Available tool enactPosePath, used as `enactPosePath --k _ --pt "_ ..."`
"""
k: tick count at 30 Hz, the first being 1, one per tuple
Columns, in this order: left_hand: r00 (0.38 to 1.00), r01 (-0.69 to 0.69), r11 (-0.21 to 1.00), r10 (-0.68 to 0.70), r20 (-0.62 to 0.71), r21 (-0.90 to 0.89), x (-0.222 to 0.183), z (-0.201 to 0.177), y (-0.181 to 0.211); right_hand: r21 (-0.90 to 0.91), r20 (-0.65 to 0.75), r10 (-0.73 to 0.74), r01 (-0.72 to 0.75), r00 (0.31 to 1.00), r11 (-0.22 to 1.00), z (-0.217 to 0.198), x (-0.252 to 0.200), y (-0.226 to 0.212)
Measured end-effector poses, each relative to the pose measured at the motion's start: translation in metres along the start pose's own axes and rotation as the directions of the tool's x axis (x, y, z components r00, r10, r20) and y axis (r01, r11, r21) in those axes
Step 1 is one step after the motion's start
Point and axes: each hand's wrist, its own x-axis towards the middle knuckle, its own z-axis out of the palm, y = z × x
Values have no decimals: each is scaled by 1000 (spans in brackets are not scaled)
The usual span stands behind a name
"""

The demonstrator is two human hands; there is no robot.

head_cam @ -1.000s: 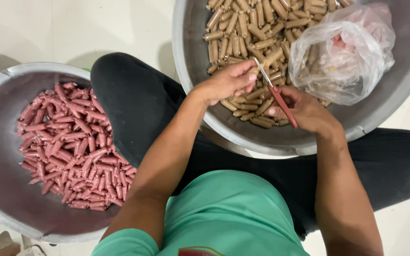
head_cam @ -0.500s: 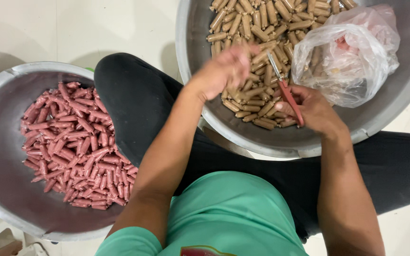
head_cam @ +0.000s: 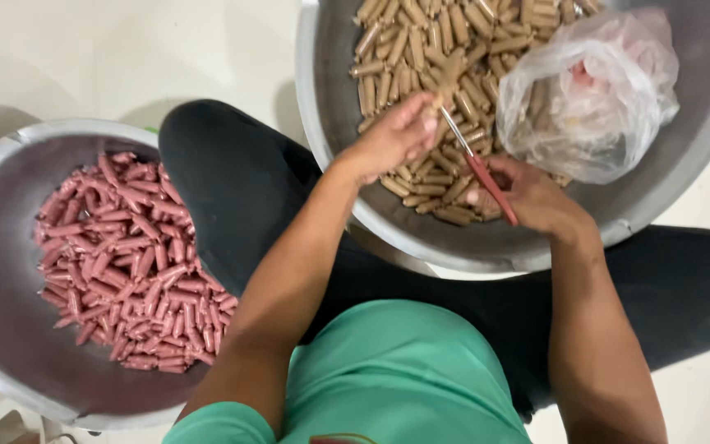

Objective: The person sits cross-legged on the floor and uses scissors to cut small brown sausages from a large metal bowl into smaller pieces. The cut pieces are placed into a second metal bowl to the left. The person handles the sausages one at a time, cutting them repeatedly throughout the clip.

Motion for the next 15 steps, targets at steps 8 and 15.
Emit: enactPosePath --k 8,15 --pt "952 -157 983 177 250 -97 -22 -1 2 157 -37 -41 46 998 986 5 -19 -21" --pt "977 -190 868 214 1 -459 -12 -18 9 215 -125 -101 127 987 968 6 -6 -2"
